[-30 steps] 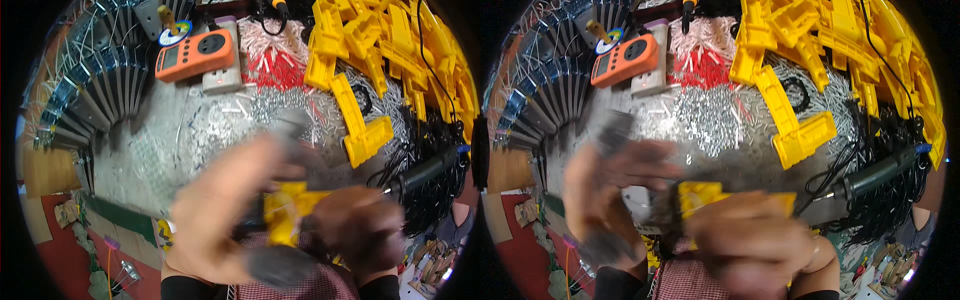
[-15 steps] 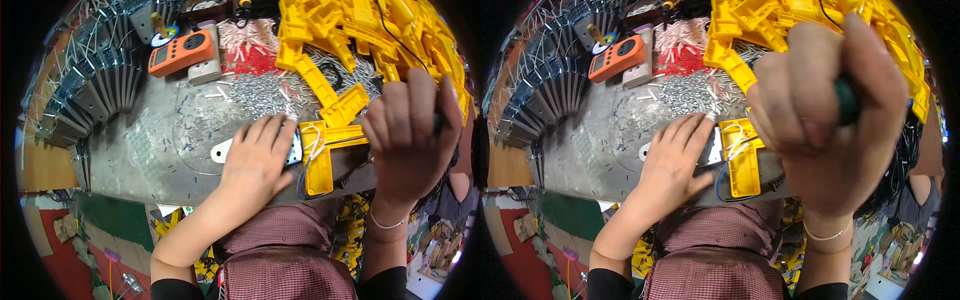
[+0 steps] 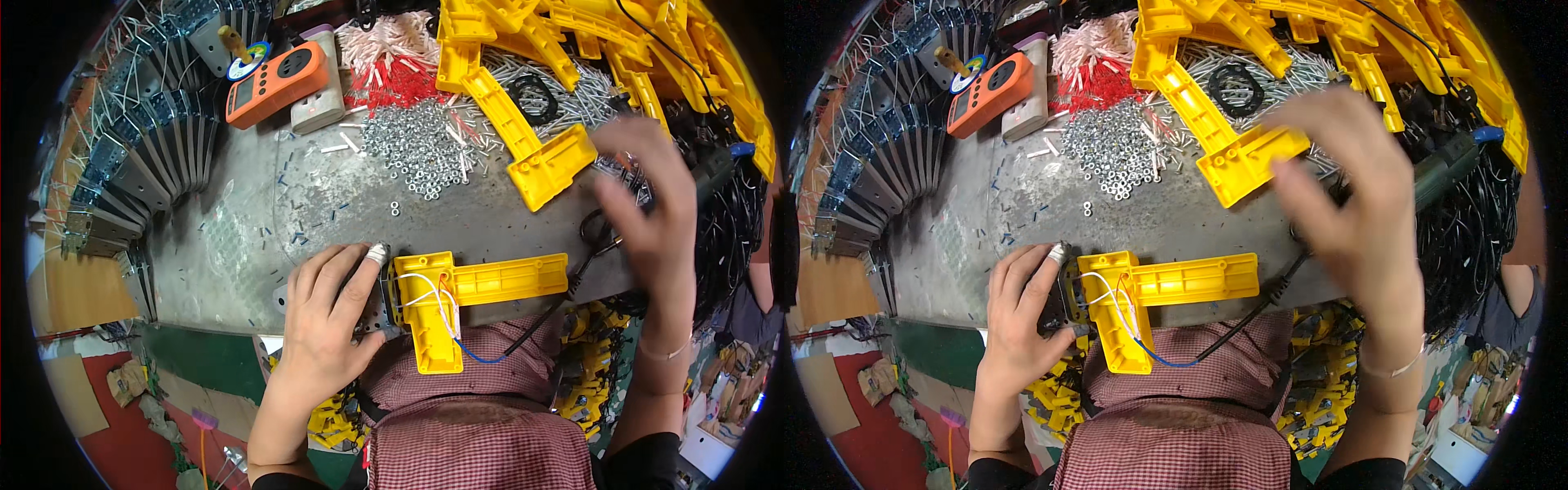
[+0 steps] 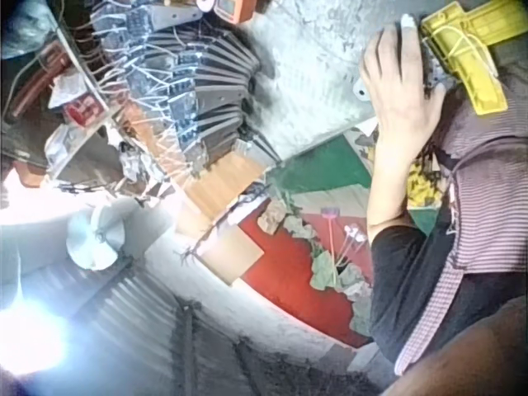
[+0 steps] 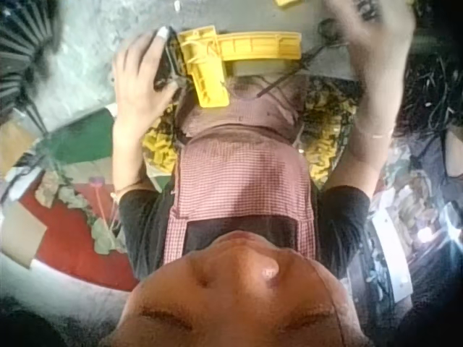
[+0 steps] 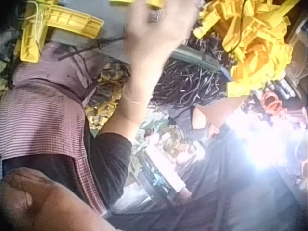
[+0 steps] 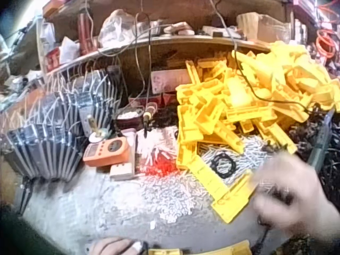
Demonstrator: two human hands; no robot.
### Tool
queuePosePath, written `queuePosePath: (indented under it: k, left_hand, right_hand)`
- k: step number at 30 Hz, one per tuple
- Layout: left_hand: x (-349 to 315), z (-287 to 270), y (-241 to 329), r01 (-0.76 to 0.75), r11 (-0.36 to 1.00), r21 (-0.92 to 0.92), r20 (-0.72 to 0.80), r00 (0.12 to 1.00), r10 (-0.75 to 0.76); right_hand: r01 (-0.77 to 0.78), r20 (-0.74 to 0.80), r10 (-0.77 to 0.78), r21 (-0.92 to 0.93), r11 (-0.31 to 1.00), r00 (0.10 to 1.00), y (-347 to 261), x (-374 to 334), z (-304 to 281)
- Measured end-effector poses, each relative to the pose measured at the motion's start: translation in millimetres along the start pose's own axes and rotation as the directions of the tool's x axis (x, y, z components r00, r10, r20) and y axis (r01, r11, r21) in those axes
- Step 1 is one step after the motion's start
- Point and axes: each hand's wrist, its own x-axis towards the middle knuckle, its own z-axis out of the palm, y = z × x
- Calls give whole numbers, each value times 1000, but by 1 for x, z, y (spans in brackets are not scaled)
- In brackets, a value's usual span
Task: The person solders wires to a circuit board with a soldering iron, then screws a metal plate onto a yellow plastic housing with an electric screwdriver.
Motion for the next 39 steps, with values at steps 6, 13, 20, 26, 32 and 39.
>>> queuePosePath:
  k: [6, 13, 20, 26, 32, 39]
  left_hand:
    - [-1, -1, 0, -2, 1000, 14, 10, 1000, 2]
    - [3, -12, 23, 7, 1000, -6, -23, 1000, -7]
    - [-5, 16, 71, -228, 969, 90, 43, 973, 225]
    - [-11, 18, 60, -121, 989, 90, -1, 993, 122]
    - [-9, 26, 66, -136, 962, 238, -16, 989, 144]
    - [-4, 24, 71, -108, 968, 226, 41, 994, 101]
  right_hand:
    - [-4, 152, -14, 120, 993, 988, -35, -19, 16]
    - [-21, 276, -47, 238, 971, 960, -45, -31, 26]
    - [-20, 355, -80, 270, 963, 932, -56, -27, 57]
    - [11, 409, -101, 218, 976, 907, -54, -29, 64]
    - [12, 420, -83, 169, 986, 904, -57, -31, 68]
    - [-251, 336, 139, 317, 914, 932, -55, -33, 31]
